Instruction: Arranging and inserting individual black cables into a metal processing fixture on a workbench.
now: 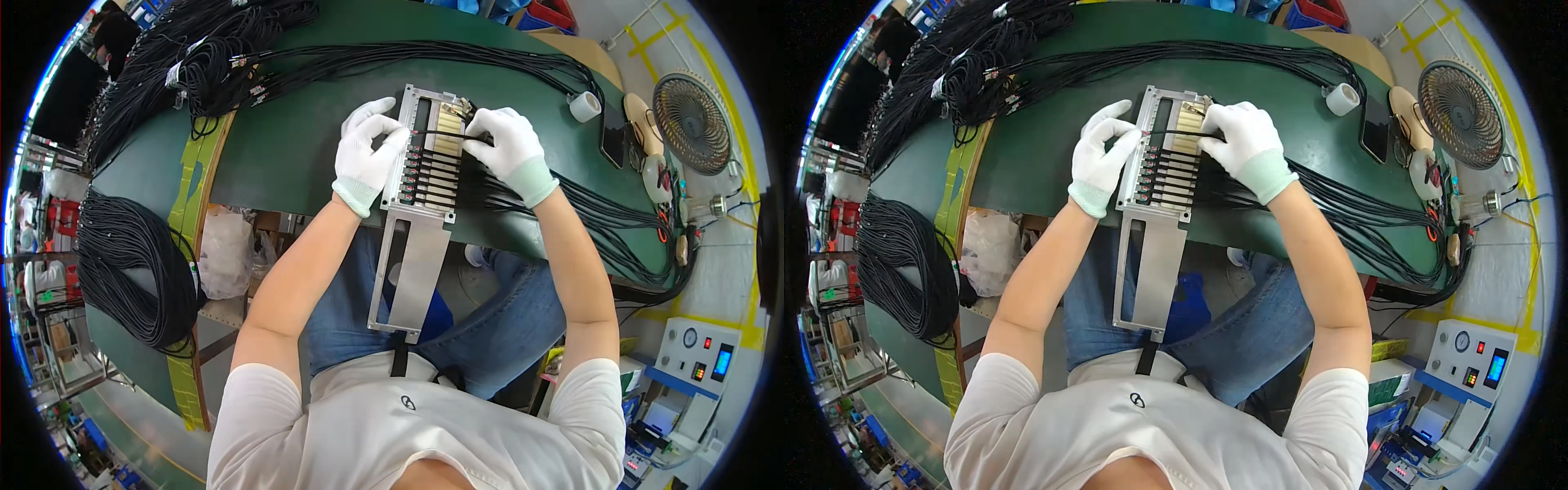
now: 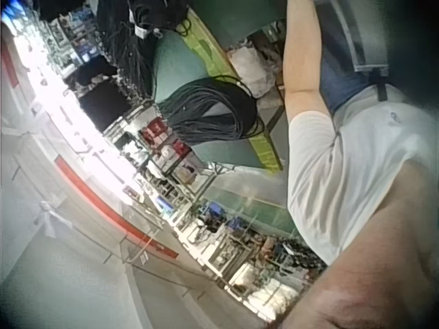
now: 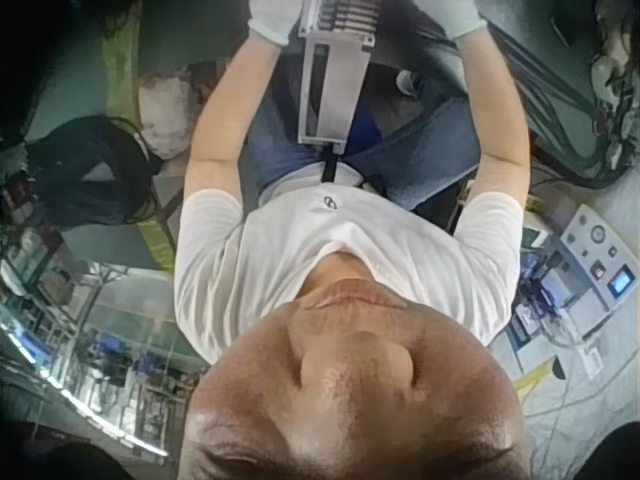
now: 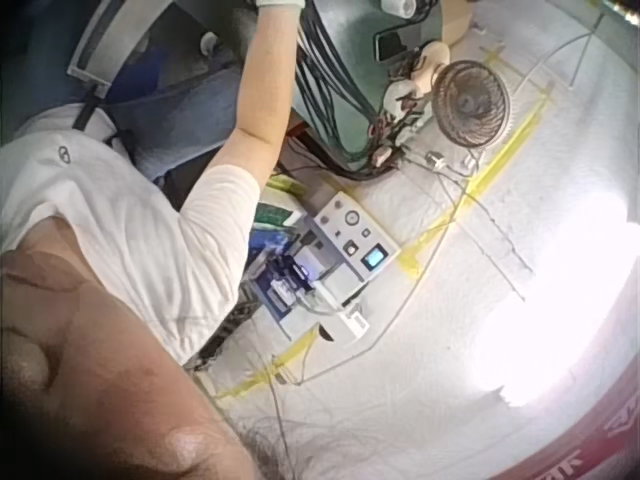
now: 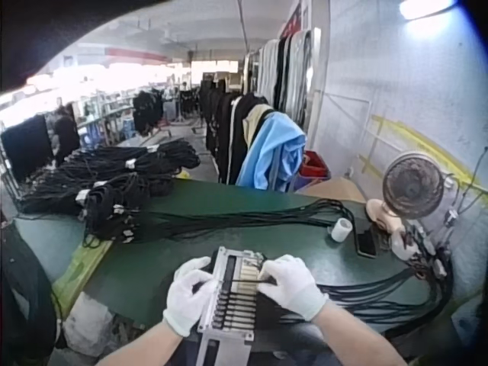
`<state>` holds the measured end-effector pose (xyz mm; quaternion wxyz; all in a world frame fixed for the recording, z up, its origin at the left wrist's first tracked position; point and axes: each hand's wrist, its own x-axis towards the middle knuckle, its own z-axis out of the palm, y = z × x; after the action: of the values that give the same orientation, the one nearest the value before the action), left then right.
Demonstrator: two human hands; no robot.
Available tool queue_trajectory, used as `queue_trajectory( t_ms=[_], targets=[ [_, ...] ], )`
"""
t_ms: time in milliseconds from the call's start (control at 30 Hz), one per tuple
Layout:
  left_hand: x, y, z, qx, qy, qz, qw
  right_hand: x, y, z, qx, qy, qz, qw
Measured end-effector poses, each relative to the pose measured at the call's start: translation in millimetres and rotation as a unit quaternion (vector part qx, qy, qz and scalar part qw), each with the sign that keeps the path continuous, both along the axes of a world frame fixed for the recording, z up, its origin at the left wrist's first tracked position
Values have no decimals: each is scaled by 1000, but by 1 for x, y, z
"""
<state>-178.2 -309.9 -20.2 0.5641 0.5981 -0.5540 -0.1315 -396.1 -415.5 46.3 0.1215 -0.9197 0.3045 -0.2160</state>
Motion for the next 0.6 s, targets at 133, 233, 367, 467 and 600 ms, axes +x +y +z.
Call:
queue_trajectory(
  t_ms=[133,233,367,467,600],
  targets=[
    [-3,1,0,10,-128,84,988,4,6,-4,101,-48,12,994],
    [-7,-2,-1,13,-137,105,985,0,0,-15,7,-23,19,1000],
    [-5,-2,1,9,-143,89,986,-4,-3,-19,-31,-14,17,999],
    [-3,-3,-2,0,-155,76,985,-6,-3,-21,-38,-12,18,999],
    [-3,-3,-4,5,-166,75,983,-5,-1,-21,-59,6,19,998]
  ],
)
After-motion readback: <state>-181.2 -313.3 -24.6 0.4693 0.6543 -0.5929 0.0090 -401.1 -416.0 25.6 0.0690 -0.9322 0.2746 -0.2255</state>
